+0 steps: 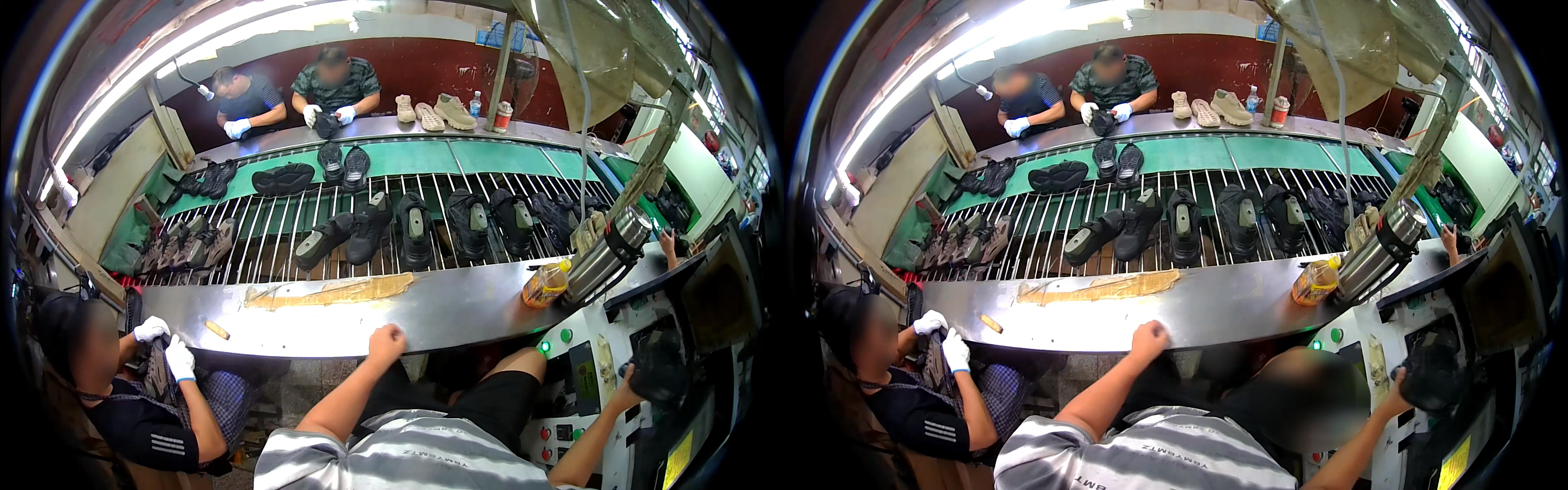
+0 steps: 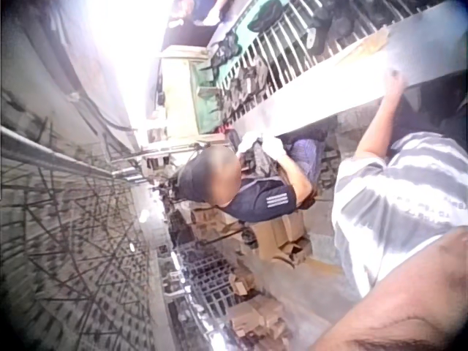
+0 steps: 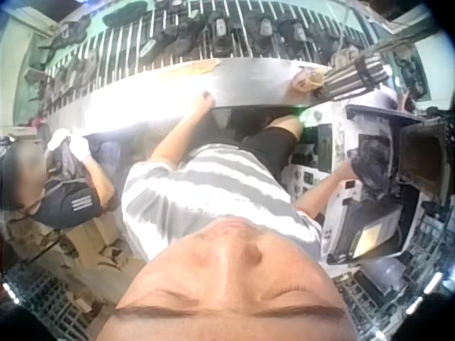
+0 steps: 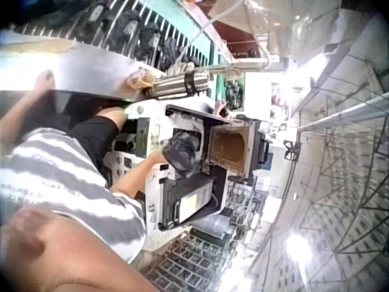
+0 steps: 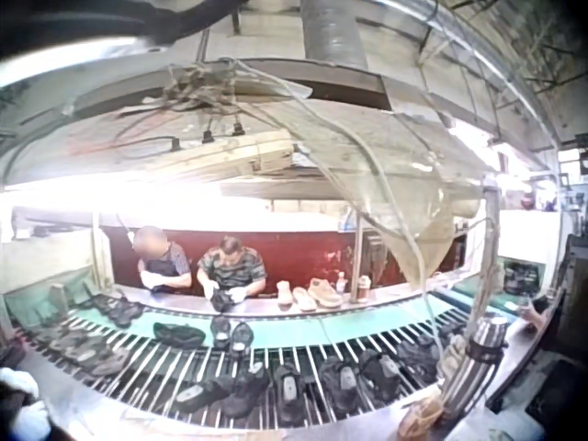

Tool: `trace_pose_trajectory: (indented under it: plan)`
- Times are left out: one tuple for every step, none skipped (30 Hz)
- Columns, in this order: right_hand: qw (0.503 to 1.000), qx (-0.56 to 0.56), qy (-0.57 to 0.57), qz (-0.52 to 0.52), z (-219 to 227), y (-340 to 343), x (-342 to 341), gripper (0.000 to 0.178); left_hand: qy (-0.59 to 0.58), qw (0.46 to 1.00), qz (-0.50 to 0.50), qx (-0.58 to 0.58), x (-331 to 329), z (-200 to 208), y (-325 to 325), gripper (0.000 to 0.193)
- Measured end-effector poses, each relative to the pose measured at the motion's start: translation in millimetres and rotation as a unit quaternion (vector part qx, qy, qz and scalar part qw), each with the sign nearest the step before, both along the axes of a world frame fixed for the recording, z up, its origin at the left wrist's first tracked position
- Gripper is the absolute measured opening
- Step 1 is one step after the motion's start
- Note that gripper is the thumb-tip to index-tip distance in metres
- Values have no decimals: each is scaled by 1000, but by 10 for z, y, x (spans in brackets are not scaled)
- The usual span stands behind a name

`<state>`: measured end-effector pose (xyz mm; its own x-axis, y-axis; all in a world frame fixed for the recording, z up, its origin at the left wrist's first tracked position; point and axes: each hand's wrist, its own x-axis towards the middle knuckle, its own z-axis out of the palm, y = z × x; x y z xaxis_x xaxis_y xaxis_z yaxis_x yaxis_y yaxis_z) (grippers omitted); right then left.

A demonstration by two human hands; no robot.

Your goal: The person removes black shoes from a conveyor belt, places them one by one into a machine to be processed, and then returns them to the belt.

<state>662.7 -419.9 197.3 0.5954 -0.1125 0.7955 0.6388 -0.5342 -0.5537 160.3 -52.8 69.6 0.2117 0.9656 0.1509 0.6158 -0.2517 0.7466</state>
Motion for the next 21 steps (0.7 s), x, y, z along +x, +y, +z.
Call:
trace_pose_trajectory:
  plan:
    - [994, 63, 47, 81, -114, 88, -131, 56, -81, 991, -84, -68, 187, 53, -122, 20]
    - [999, -30, -39, 16, -190, 96, -296, 48, -86, 976, -147, -136, 372, 95, -301, 36]
    - [994, 68, 60, 66, -430, 211, -415, 50, -127, 950, -212, -189, 542, 392, -511, 47]
    - [971, 81, 178, 139, -464, 386, -702, 49, -152, 904, -299, -267, 601, 626, -614, 61]
    - [928, 91, 292, 212, -428, 628, -1047, 48, -248, 884, -317, -239, 691, 640, -739, 59]
    - [883, 117, 304, 338, -470, 814, -1262, 46, -272, 862, -342, -257, 790, 857, -791, 63]
    - [811, 148, 331, 460, -520, 1010, -1476, 45, -339, 833, -325, -293, 777, 1022, -792, 63]
    - [724, 168, 368, 558, -573, 1223, -1695, 45, -405, 798, -304, -327, 754, 1173, -788, 62]
    - [730, 89, 339, 587, -620, 1463, -1885, 42, -468, 757, -281, -359, 740, 1386, -775, 62]
    - [653, 58, 433, 618, 164, 1756, -2483, 51, -519, 720, -246, -389, 487, 1272, -633, 60]
    - [578, -78, 580, 569, 485, 1966, -2799, 56, -567, 670, -225, -422, 333, 1189, -507, 59]
    - [500, -17, 476, 723, 537, 2197, -3066, 56, -587, 637, -130, -482, 37, 933, -282, 60]
    - [507, -147, 452, 719, 452, 2355, -3074, 54, -642, 625, -136, -423, -130, 1422, -298, 57]
    - [499, -296, 424, 696, 421, 2519, -3155, 53, -653, 682, -94, -316, -355, 1519, -290, 55]
    - [557, -318, 310, 702, 478, 2588, -3333, 50, -631, 739, -57, -229, -589, 1509, -277, 53]
    - [520, -338, 264, 739, 517, 2688, -3420, 48, -560, 812, 6, -164, -897, 1309, -242, 51]
    - [487, -356, 221, 766, 530, 2760, -3460, 46, -503, 854, 64, -119, -971, 1467, -329, 50]
    - [449, -378, 289, 756, 534, 2808, -3546, 43, -441, 889, 110, -61, -1060, 1345, -335, 50]
    - [445, -377, 300, 755, 433, 2870, -3579, 43, -373, 914, 157, -4, -1144, 1101, -345, 51]
    - [441, -377, 314, 752, 229, 2931, -3591, 44, -299, 938, 172, 31, -1218, 806, -373, 52]
    - [437, -377, 329, 747, 18, 2981, -3587, 45, -222, 955, 185, 64, -1272, 589, -407, 52]
